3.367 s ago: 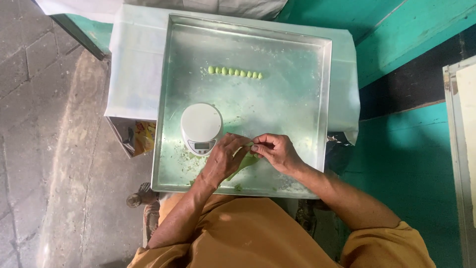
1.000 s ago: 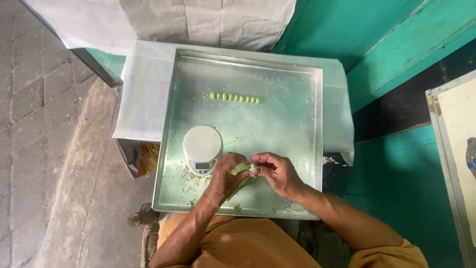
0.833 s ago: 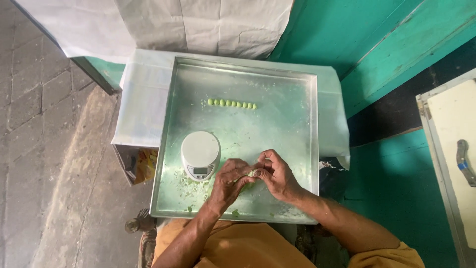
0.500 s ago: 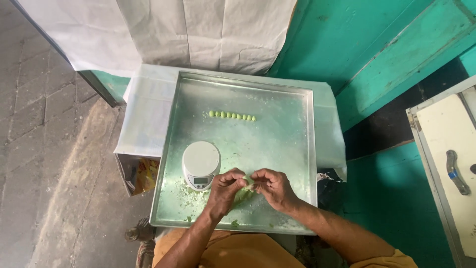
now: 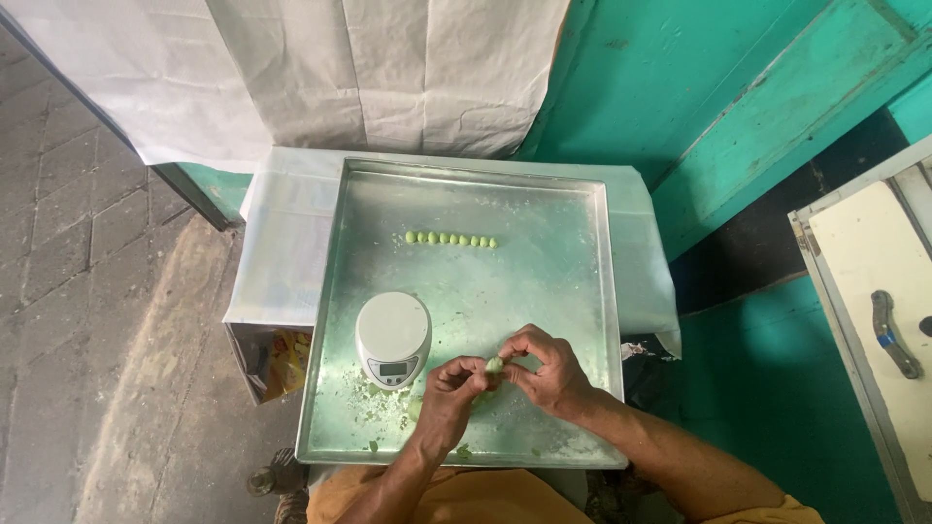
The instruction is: Portioning green dough into small balls, weighing them on a scale, and arranging them on a tray.
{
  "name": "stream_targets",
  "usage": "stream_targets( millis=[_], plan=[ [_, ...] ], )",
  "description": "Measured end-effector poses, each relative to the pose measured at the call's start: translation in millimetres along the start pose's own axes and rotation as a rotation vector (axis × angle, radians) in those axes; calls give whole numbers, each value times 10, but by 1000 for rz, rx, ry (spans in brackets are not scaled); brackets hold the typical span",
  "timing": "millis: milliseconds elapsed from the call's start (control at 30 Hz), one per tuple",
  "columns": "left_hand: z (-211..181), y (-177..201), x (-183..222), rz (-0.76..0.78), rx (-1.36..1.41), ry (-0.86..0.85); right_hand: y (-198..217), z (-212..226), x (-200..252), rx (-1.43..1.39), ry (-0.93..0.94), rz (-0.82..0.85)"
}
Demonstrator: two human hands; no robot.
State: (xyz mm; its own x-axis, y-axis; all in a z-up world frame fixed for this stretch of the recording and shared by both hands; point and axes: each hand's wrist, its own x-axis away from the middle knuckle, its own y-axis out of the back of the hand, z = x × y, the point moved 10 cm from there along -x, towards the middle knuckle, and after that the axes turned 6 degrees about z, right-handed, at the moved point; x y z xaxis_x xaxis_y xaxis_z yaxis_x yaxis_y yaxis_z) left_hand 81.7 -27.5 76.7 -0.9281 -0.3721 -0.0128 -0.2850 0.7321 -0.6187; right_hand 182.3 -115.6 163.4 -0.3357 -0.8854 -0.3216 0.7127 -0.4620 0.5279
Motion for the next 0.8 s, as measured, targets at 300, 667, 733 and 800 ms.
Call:
stream_targets(
  millis=[300,667,733,800],
  plan=[
    [-328,-215,-62,30,-261,-97,-210,-514,149,-521,-380,-108],
    [-685,-397,-66,154,-521,-620,-260,-318,82,-625,-478,-64],
    [-569,-218,-105,26,-666,-515,-249,-343,108,-614,-508,-83],
    [-496,-45,-106,-100,-807,-408,-206,-375,115,-602,-534,-104]
  ],
)
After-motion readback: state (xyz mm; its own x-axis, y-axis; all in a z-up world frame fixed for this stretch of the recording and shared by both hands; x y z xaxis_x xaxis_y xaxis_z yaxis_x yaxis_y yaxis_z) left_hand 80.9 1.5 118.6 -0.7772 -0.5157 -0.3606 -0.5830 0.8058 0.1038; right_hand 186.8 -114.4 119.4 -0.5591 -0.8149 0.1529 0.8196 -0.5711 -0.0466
